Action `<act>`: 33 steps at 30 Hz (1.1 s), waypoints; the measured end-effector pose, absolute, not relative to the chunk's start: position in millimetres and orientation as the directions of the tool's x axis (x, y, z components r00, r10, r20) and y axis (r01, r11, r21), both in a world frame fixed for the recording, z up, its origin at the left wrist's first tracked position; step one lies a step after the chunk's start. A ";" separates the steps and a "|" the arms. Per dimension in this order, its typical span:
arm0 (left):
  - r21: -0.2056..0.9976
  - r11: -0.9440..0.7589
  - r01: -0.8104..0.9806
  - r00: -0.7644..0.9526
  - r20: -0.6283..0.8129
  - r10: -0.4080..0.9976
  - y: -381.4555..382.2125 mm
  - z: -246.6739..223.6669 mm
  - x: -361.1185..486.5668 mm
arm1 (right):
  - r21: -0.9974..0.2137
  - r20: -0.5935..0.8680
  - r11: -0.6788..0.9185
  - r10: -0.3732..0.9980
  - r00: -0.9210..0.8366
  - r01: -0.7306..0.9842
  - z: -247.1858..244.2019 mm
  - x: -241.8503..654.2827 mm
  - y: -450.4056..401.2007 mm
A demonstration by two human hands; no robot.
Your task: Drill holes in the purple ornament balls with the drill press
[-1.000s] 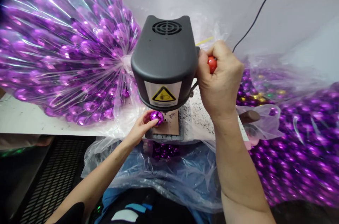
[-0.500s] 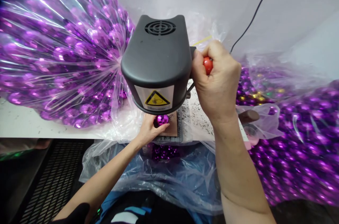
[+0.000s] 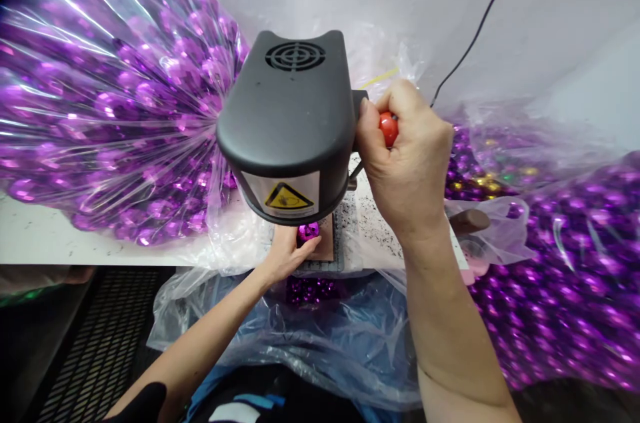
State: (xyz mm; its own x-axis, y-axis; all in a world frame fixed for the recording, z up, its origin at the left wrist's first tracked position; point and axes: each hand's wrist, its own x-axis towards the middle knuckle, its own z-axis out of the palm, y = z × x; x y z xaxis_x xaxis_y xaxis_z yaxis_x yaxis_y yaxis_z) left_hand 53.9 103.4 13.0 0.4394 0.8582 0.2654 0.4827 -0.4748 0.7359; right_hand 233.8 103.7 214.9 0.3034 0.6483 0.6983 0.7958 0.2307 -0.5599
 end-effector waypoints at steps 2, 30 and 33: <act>0.737 -0.472 0.484 0.444 0.258 0.858 103.5 14.1 54.7 | -0.569 0.690 0.228 0.656 0.307 0.790 214.8 234.1 103.5; 0.658 -0.509 0.556 0.415 0.311 0.855 104.6 0.1 60.1 | -0.565 0.681 0.156 0.643 0.351 0.810 214.3 233.6 103.3; 0.658 -0.510 0.555 0.418 0.309 0.854 104.9 -0.5 60.2 | -0.573 0.658 0.105 0.651 0.379 0.813 215.8 233.7 104.2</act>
State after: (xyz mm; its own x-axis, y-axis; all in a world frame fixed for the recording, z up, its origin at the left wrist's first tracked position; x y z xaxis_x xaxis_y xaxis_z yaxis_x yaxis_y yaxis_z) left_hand 60.2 104.9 -0.5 0.4182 0.8541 0.3092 0.5547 -0.5097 0.6577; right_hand 233.7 104.2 215.8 0.3792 0.6508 0.6578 0.8131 0.1050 -0.5726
